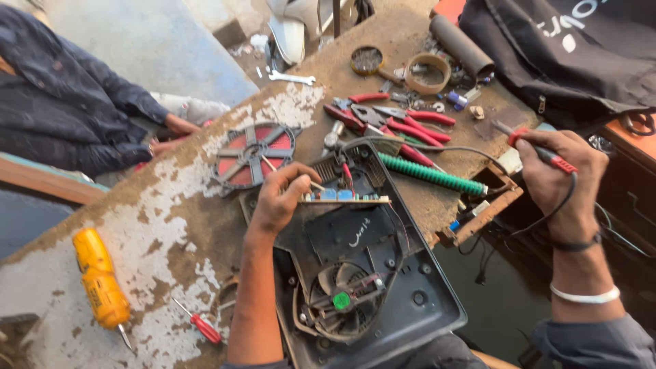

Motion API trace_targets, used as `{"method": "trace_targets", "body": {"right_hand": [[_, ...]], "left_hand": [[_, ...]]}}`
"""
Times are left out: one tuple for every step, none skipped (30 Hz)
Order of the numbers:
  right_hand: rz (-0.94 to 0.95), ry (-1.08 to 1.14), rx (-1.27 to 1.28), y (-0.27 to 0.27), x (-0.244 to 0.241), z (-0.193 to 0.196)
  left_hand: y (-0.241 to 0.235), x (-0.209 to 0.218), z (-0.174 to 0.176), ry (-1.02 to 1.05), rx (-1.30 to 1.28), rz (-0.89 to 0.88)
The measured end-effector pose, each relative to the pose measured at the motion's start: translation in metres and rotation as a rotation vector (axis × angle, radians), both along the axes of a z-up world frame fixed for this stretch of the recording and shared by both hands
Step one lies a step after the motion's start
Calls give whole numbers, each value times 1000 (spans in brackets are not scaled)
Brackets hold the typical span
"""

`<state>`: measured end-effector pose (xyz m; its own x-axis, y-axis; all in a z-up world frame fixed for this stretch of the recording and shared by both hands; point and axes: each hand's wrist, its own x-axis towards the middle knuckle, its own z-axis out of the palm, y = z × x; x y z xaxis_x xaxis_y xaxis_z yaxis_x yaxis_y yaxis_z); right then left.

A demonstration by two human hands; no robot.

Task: The person holds a circuit board and uses a soldering iron to work on components, then removes a blue capacitor and places it on the table. The person continues to solder and adjust parts on the board while seated at a workbench.

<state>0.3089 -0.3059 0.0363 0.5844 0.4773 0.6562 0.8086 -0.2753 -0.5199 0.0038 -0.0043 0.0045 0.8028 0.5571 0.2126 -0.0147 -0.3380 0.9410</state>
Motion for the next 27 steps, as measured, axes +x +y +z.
{"method": "trace_targets", "body": {"right_hand": [[7,-16,18,2,1,3],[14,-32,36,4,2,5],[29,-31,67,1,1,4],[44,-31,98,0,1,3],[38,-8,74,0,1,0],[31,15,49,2,2,-2],[15,27,28,-3,1,-4],[-2,39,7,-8,-2,-4],[-9,31,2,-8,-2,0],[-8,18,24,-7,-3,5],[-13,9,44,-9,-4,9],[-11,-5,91,-7,-7,11],[-1,-19,127,-6,-8,13],[9,-4,104,-1,-6,13],[9,18,75,3,-7,9],[8,40,45,2,-8,6],[-6,40,36,3,-5,5],[-20,39,28,1,-3,5],[-25,36,21,3,-1,5],[8,6,73,4,1,4],[35,-15,110,0,1,0],[63,-35,148,-3,2,-4],[75,-27,126,-1,4,-7],[86,-19,103,3,7,-11],[83,9,87,0,7,-16],[81,38,71,-2,7,-21],[80,64,77,1,12,-21]], "left_hand": [[1,-1,4,-1,11,12],[4,0,7,1,18,11],[3,0,7,7,12,8],[4,1,6,13,7,5],[3,0,4,12,0,5],[2,-1,1,12,-6,6],[1,0,-1,12,-12,-2],[-3,0,-3,19,-19,-4],[-1,0,0,17,-12,4],[0,0,3,15,-6,11],[2,1,6,20,4,13],[4,2,8,25,14,15],[1,1,7,29,12,24],[0,0,5,21,21,27],[-1,-1,2,21,25,20],[-3,-2,0,21,29,14],[-2,0,2,26,21,18],[-3,0,3,31,13,21],[-2,0,5,33,7,35],[1,0,8,19,10,31],[0,0,5,15,-2,22],[1,0,3,10,-13,13],[1,-1,2,12,-8,24],[2,-2,0,15,-3,34],[0,-3,-2,26,-2,30],[-3,-4,-4,33,-6,30],[-1,-2,-1,28,3,30]]}}
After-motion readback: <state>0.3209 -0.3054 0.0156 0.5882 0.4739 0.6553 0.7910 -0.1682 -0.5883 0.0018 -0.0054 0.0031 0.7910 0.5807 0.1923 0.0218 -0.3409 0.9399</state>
